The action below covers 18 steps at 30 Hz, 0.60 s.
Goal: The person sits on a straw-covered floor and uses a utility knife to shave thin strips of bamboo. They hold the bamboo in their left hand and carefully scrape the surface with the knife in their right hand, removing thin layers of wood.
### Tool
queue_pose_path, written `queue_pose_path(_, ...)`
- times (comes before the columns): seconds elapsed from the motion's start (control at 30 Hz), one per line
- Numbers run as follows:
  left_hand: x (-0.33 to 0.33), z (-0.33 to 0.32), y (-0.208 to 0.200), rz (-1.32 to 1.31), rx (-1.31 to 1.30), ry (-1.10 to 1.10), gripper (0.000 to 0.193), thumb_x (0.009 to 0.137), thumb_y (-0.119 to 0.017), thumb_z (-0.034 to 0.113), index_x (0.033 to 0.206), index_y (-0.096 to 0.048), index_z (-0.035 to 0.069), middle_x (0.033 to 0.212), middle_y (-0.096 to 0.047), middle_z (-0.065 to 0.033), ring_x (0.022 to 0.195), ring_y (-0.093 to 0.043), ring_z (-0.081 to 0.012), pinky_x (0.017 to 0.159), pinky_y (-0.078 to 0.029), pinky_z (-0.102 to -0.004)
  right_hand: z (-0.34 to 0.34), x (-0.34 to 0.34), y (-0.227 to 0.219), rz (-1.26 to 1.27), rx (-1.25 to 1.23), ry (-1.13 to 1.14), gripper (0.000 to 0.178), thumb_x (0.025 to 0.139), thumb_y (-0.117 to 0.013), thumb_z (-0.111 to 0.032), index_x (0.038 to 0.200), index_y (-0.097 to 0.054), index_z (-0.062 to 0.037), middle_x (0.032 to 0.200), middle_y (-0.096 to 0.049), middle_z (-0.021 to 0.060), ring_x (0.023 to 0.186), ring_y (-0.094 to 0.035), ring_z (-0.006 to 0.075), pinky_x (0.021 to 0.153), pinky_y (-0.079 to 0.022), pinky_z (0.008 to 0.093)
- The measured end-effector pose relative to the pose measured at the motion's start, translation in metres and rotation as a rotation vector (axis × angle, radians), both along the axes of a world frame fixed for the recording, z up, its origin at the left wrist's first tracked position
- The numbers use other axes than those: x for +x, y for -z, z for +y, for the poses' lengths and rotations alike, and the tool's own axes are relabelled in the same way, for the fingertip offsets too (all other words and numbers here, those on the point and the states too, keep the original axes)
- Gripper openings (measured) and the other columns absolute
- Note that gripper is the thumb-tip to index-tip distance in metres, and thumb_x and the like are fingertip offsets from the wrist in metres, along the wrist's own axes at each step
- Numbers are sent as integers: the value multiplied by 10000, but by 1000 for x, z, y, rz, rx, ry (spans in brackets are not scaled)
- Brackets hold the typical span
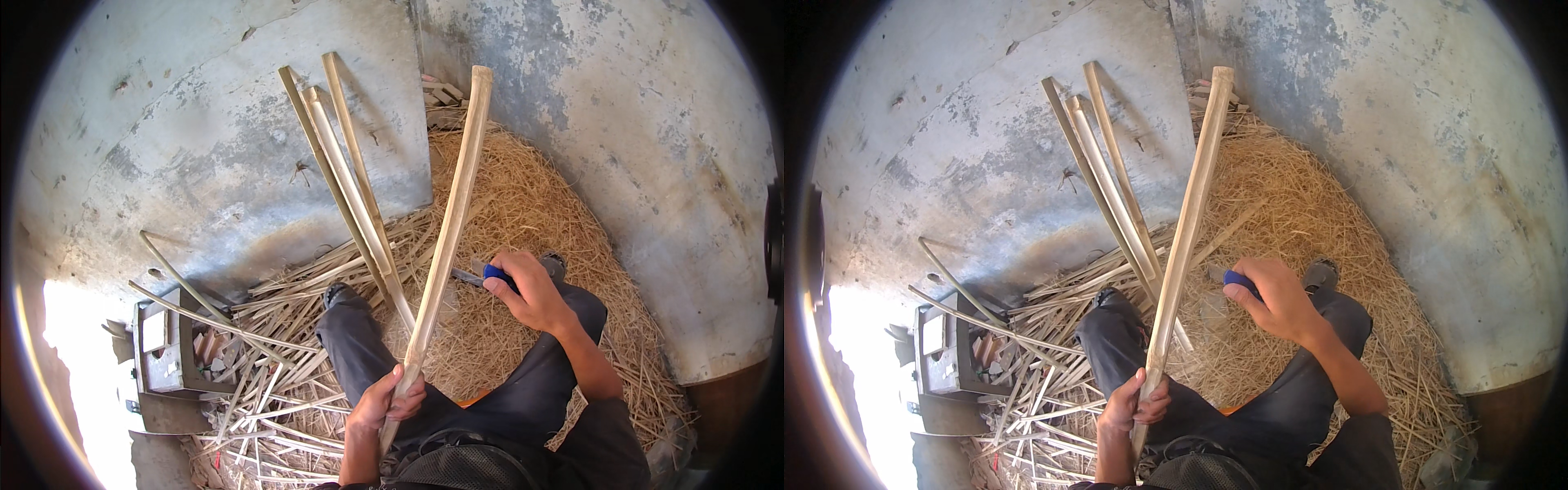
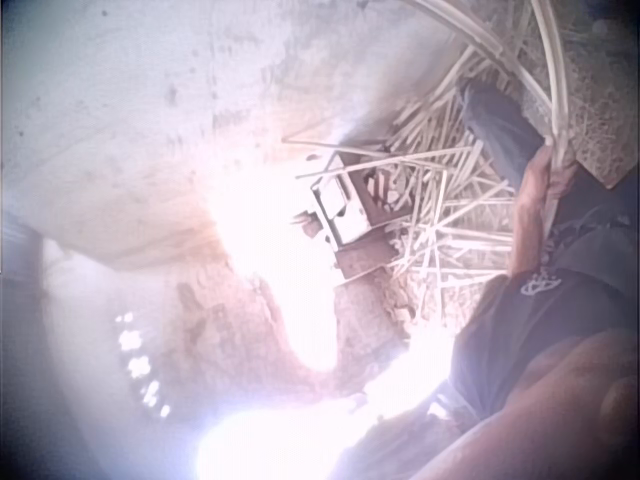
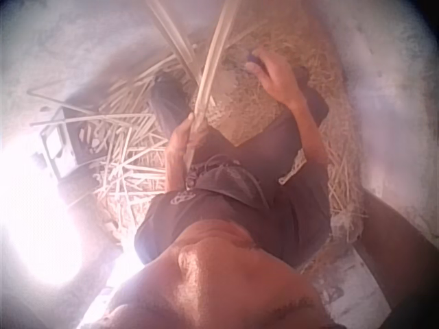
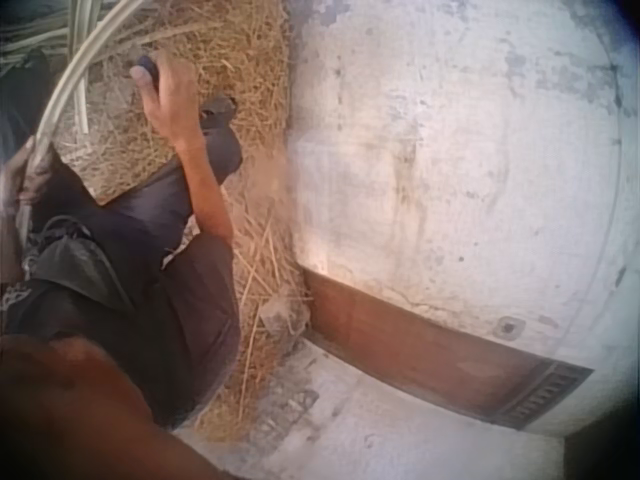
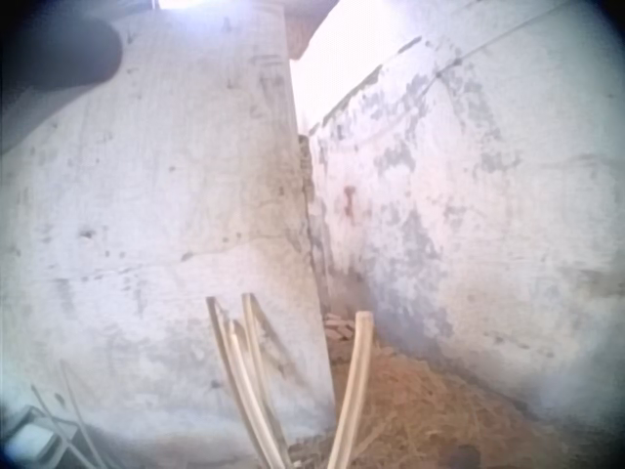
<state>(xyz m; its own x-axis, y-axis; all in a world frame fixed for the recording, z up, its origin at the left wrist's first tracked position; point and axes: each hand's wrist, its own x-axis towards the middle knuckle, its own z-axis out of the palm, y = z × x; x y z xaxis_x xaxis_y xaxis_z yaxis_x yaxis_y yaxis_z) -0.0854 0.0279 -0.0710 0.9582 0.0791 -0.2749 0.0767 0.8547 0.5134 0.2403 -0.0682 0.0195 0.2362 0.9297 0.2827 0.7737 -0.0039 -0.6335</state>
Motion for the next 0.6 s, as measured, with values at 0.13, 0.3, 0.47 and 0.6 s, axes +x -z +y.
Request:
queue_pose_path(0.13,3,0,-4,-24,-4,-3,619,1089,-461,689,883,-481,106,614,-371,70,444,-302,-24,391,-240,-209,4,-1,7,-99,168,-45,303,1051,-666,-322,1154,-648,-38,1164,-660,131,1148,-608,348,1119,-386,510)
queue_pose_path(0.3,6,2,-7,-42,31,-16,622,1088,-461,690,884,-483,104,618,-374,69,445,-305,-25,394,-241,-212,-1,-13,-12,-17,135,-43,319,1048,-665,-310,1207,-640,-34,1305,-636,110,1229,-588,340,1184,-339,526)
queue_pose_path(0.47,9,1,-15,-20,117,-43,630,1090,-452,693,901,-498,94,625,-368,71,453,-302,-27,403,-243,-214,-1,-21,-6,-105,176,-143,296,1037,-688,-270,1220,-640,-43,1308,-638,106,1219,-600,319,1168,-348,527)
queue_pose_path(0.6,11,1,-21,19,181,-71,651,1069,-471,719,882,-495,96,623,-375,70,447,-311,-32,403,-243,-215,-1,-29,-11,108,86,-139,243,1040,-687,-240,1182,-648,-47,1234,-654,105,1160,-630,313,1106,-396,504)
